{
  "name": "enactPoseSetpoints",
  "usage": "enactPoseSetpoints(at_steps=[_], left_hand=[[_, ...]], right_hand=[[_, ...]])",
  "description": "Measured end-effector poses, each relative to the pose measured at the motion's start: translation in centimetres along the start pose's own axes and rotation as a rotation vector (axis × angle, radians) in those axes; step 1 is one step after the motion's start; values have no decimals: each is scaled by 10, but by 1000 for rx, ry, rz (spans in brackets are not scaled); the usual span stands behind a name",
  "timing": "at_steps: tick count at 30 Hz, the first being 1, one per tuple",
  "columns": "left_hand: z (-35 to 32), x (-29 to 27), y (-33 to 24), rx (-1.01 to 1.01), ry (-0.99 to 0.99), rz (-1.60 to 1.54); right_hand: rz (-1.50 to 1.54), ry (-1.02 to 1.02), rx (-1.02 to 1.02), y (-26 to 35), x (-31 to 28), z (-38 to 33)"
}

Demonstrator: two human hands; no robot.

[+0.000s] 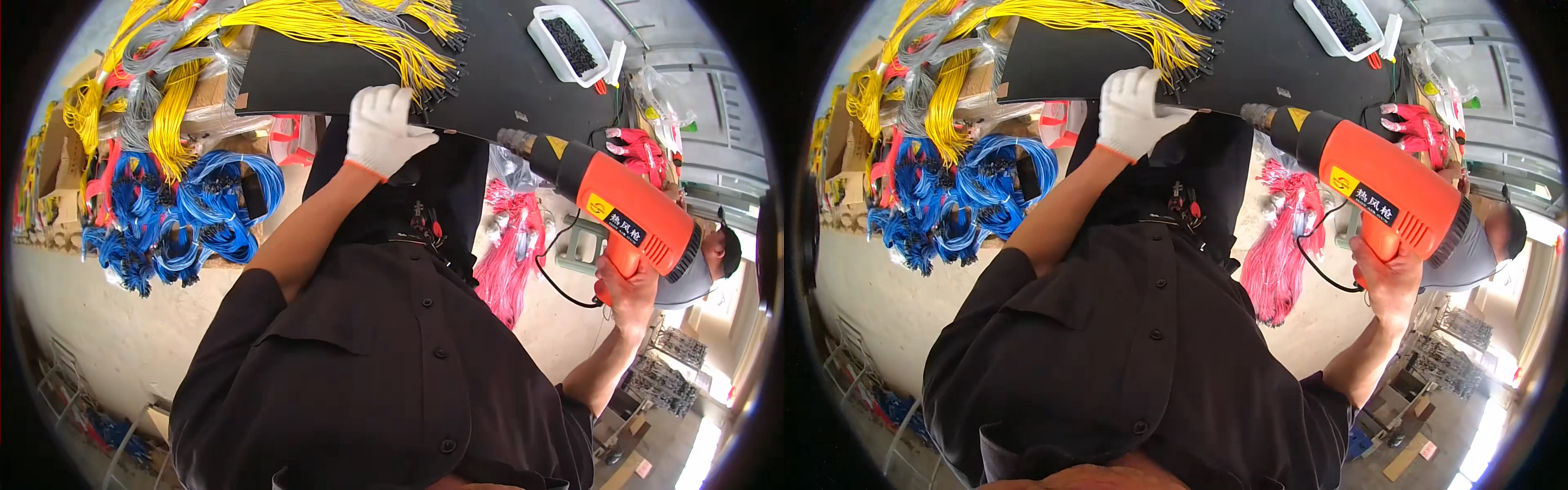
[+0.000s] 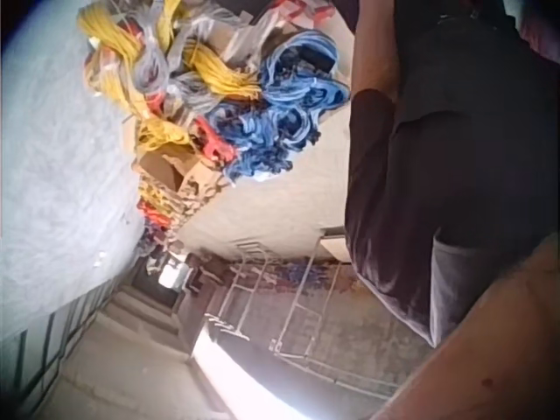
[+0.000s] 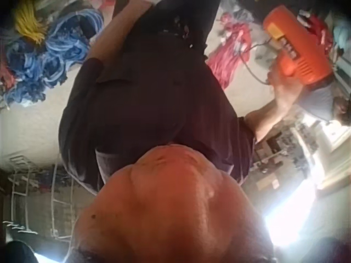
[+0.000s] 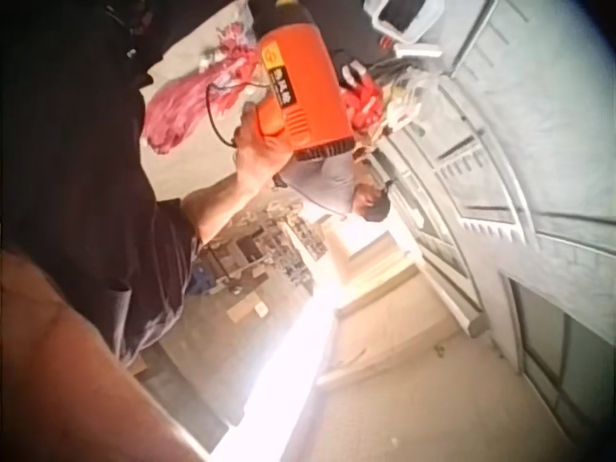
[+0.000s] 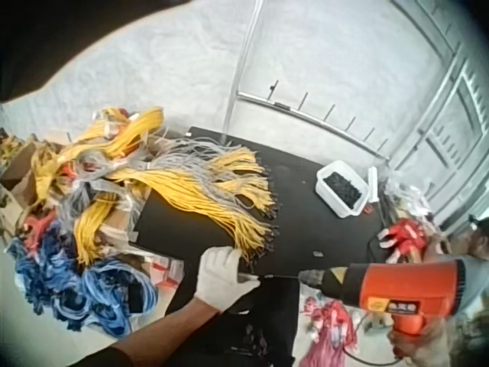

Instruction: Using a heat gun to process wire bundles at a manual assembly station.

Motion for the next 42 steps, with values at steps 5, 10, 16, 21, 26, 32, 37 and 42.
enactPoseSetpoints(at_steps=[5,10,16,21,26,32,37,42], left_hand=[[7,25,-6,-30,-18,70],[7,33,-1,-43,-13,62],[5,1,4,-82,-9,-121],[-55,-56,43,-66,97,-314],[-112,-42,60,-231,339,-439],[-115,-33,65,-265,295,-435],[-117,-32,69,-291,320,-444],[-117,-32,71,-312,313,-457]], right_hand=[[47,1,-18,10,4,14],[2,20,-54,17,4,25],[-78,35,-19,34,11,38],[-167,22,38,53,27,49],[-291,85,-284,74,54,72],[-407,107,-35,101,76,79],[-482,62,86,129,91,80],[-546,77,68,133,91,81]])
Point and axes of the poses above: each hand's wrist, its own z-axis towards the middle knuckle, its own x-axis out of the palm, y = z × x, the point moved 3 cm from there along z, towards the middle knuckle, and after that the axes turned 8 degrees about z, right-handed, at the moved point
